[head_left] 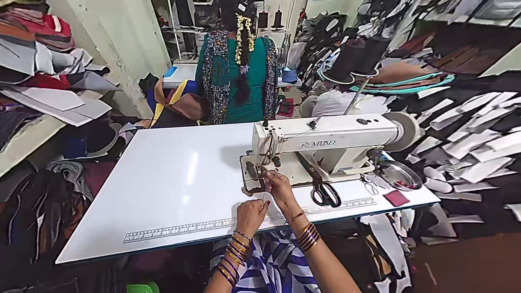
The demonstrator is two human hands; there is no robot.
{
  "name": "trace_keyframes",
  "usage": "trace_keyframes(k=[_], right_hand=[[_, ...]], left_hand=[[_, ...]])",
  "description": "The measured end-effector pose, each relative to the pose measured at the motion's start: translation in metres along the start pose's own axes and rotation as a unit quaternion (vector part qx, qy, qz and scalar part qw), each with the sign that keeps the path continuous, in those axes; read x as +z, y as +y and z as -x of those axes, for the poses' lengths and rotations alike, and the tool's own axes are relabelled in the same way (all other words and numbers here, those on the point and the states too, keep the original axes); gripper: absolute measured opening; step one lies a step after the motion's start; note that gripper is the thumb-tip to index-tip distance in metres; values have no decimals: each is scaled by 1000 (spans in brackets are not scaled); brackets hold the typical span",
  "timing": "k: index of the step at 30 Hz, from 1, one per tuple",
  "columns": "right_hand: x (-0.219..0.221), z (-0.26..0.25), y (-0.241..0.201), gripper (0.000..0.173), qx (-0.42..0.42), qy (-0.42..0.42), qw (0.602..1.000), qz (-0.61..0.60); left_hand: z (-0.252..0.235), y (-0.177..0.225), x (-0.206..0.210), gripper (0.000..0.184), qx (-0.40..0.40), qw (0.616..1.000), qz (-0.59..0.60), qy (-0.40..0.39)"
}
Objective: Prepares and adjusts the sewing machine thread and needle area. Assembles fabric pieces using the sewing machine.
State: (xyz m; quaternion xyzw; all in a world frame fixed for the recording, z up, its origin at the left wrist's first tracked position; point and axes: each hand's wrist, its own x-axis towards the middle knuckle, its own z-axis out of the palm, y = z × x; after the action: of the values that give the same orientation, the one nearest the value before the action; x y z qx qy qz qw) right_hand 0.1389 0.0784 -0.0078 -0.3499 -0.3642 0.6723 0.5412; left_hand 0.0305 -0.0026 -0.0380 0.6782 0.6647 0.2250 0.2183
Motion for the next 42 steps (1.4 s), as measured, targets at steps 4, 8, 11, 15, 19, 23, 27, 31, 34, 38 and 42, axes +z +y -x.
trace_keyframes(k=[4,8,11,15,19,23,27,31,34,38,42], right_hand=[[-1,-25,25,24,5,89,995,47],[5,-48,31,24,17,170,981,93],[7,-65,27,29,37,167,980,102],[-9,-61,14,22,111,74,981,141],[-9,-60,20,26,97,78,978,168],[5,-74,29,12,94,115,968,201],[2,-66,37,12,49,89,955,278],[-8,-49,44,17,-22,128,960,248],[-3,-52,40,21,6,159,960,229],[4,-69,32,22,57,190,963,182],[3,-73,37,12,56,167,941,288]], left_hand=[[-3,-2,2,48,-7,999,-38,-10],[-5,1,1,44,-19,998,-52,-24],[0,-4,5,49,14,999,-45,14],[20,-15,17,56,107,991,-11,73],[62,-26,32,55,224,966,17,129],[97,-37,15,53,180,980,64,51],[99,-42,-17,42,119,986,81,80],[79,-42,-29,38,128,976,85,154],[71,-42,-25,35,127,978,72,148],[68,-41,-25,34,116,981,65,140],[71,-48,-25,34,91,983,63,143]])
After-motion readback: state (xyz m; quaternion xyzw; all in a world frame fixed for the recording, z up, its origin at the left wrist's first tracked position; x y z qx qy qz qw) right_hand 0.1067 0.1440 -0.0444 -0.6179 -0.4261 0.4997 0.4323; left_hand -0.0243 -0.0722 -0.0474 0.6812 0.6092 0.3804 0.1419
